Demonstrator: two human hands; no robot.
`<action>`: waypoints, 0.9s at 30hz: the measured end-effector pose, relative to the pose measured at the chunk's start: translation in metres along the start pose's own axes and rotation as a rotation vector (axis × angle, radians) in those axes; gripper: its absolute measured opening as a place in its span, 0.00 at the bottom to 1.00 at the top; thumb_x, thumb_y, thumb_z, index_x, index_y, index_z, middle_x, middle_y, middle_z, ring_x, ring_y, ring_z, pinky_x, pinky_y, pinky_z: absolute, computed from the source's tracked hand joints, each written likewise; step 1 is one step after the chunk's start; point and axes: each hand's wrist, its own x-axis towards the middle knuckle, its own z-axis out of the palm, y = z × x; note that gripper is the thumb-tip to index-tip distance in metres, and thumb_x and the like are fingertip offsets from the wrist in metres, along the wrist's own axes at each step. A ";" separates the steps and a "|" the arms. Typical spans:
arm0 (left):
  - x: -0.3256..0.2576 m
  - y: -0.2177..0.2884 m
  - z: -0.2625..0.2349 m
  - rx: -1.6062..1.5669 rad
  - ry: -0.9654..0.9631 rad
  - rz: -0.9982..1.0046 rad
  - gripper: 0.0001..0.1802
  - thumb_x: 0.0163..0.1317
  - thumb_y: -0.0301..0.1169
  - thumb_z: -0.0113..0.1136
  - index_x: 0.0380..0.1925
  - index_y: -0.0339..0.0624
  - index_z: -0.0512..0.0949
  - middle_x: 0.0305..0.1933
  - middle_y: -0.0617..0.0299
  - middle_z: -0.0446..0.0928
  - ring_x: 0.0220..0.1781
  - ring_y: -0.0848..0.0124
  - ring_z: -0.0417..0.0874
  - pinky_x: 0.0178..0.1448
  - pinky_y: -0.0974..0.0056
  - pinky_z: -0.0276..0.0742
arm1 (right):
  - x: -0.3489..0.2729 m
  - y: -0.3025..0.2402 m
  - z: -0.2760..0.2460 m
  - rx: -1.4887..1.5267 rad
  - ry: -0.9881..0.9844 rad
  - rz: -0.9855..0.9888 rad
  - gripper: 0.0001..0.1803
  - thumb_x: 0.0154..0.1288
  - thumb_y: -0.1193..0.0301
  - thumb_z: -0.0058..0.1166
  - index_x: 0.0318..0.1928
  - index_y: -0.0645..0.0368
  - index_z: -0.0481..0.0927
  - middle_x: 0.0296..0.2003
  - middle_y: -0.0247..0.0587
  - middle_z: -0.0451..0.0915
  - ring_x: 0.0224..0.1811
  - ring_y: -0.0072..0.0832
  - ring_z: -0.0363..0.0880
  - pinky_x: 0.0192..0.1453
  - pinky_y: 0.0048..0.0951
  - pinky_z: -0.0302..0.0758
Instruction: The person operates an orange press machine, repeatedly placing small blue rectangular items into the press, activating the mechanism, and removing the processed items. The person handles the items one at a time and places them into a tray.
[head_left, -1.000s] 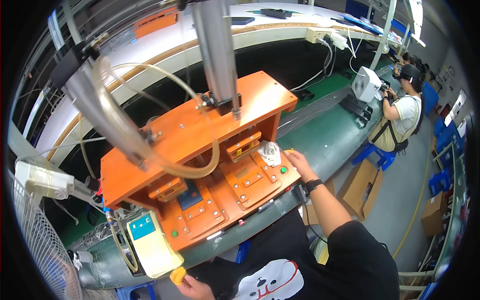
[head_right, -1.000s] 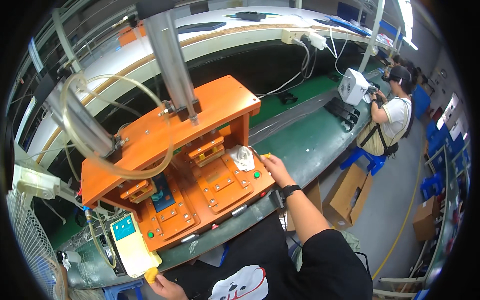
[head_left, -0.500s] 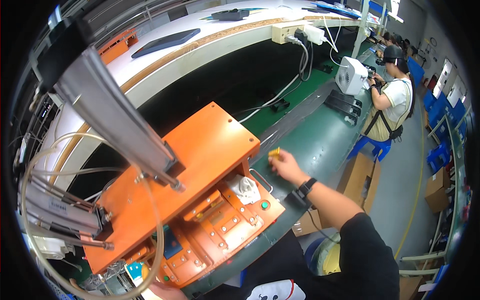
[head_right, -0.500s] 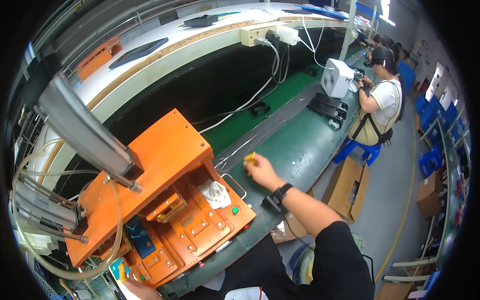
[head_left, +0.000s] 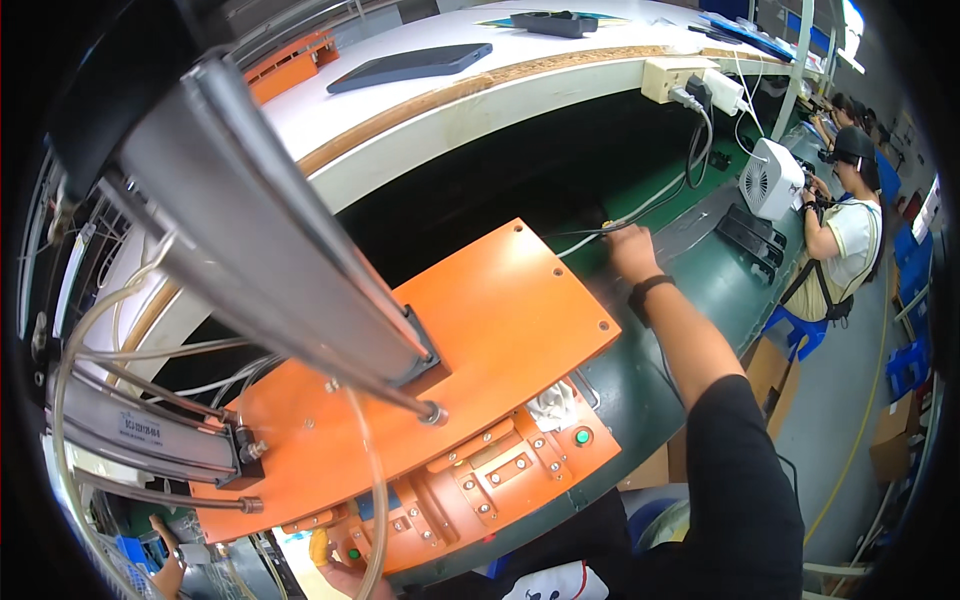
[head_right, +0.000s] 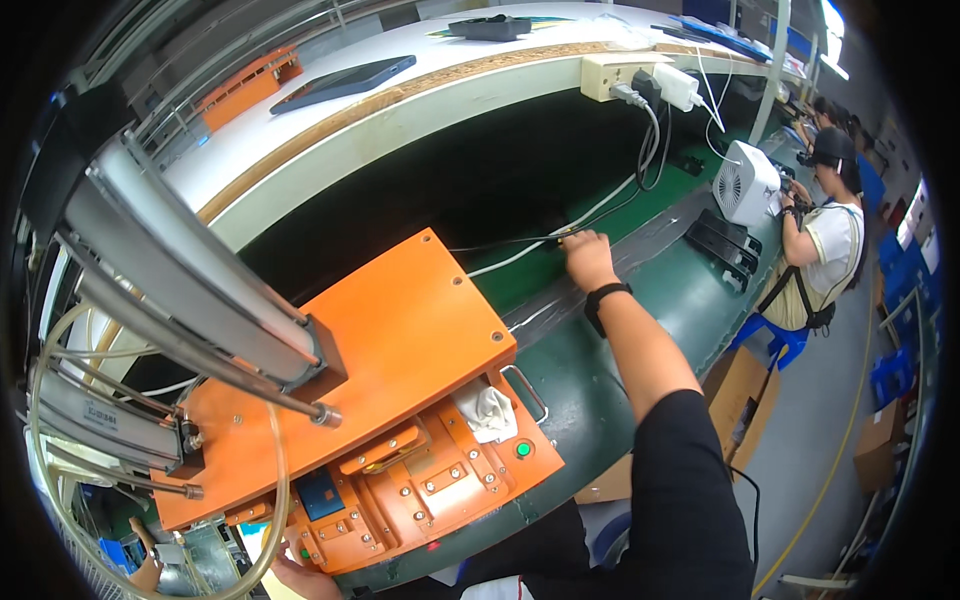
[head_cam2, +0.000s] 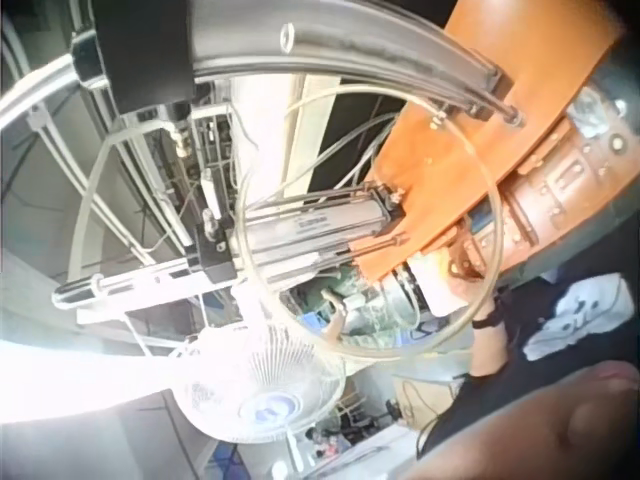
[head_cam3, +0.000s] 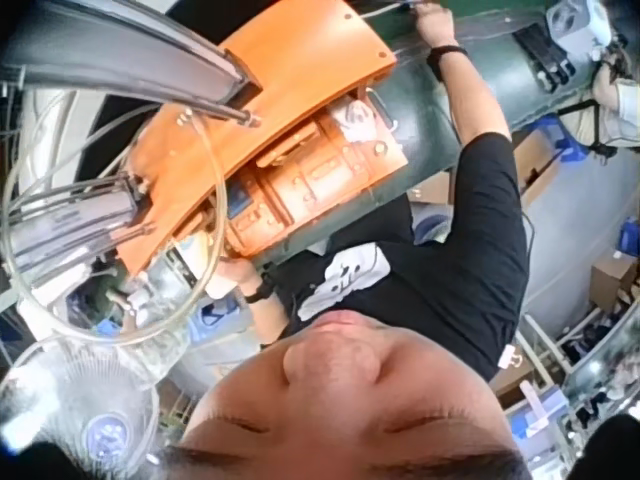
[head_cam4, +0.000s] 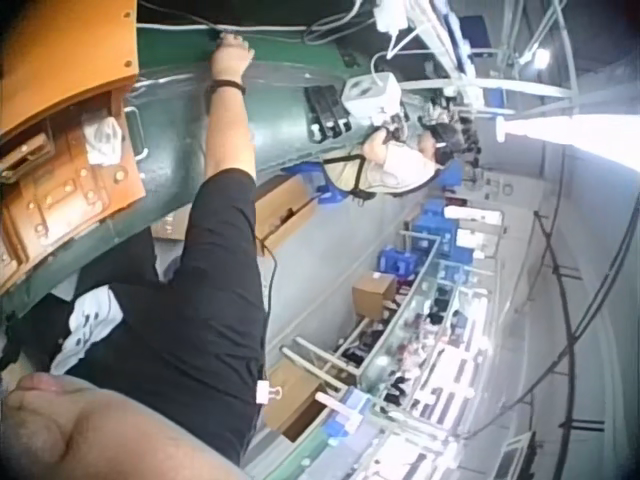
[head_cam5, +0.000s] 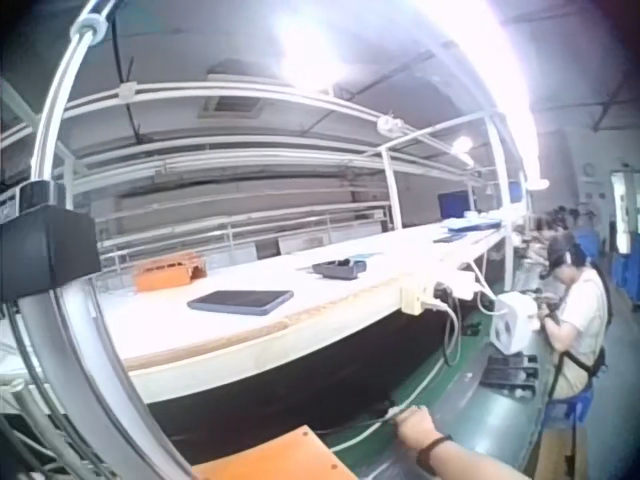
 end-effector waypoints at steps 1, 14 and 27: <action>0.000 -0.001 0.000 -0.066 0.010 -0.001 0.35 0.82 0.52 0.40 0.68 0.31 0.76 0.66 0.45 0.80 0.66 0.51 0.81 0.70 0.51 0.77 | -0.008 -0.019 -0.015 0.081 0.105 -0.034 0.07 0.72 0.66 0.59 0.42 0.55 0.85 0.38 0.43 0.87 0.46 0.44 0.86 0.53 0.48 0.75; 0.010 -0.011 -0.005 -0.073 -0.049 0.340 0.24 0.81 0.39 0.43 0.60 0.29 0.78 0.65 0.42 0.78 0.69 0.48 0.75 0.75 0.49 0.68 | -0.266 -0.137 -0.385 1.418 -0.033 0.271 0.14 0.83 0.65 0.49 0.54 0.63 0.76 0.37 0.39 0.82 0.31 0.23 0.79 0.38 0.26 0.77; 0.012 -0.001 -0.027 -0.180 -0.072 0.214 0.16 0.75 0.27 0.57 0.59 0.33 0.79 0.63 0.46 0.79 0.66 0.52 0.77 0.72 0.54 0.71 | -0.238 -0.380 -0.346 0.739 -0.219 -1.275 0.06 0.61 0.70 0.59 0.37 0.54 0.76 0.28 0.34 0.76 0.32 0.36 0.80 0.40 0.38 0.74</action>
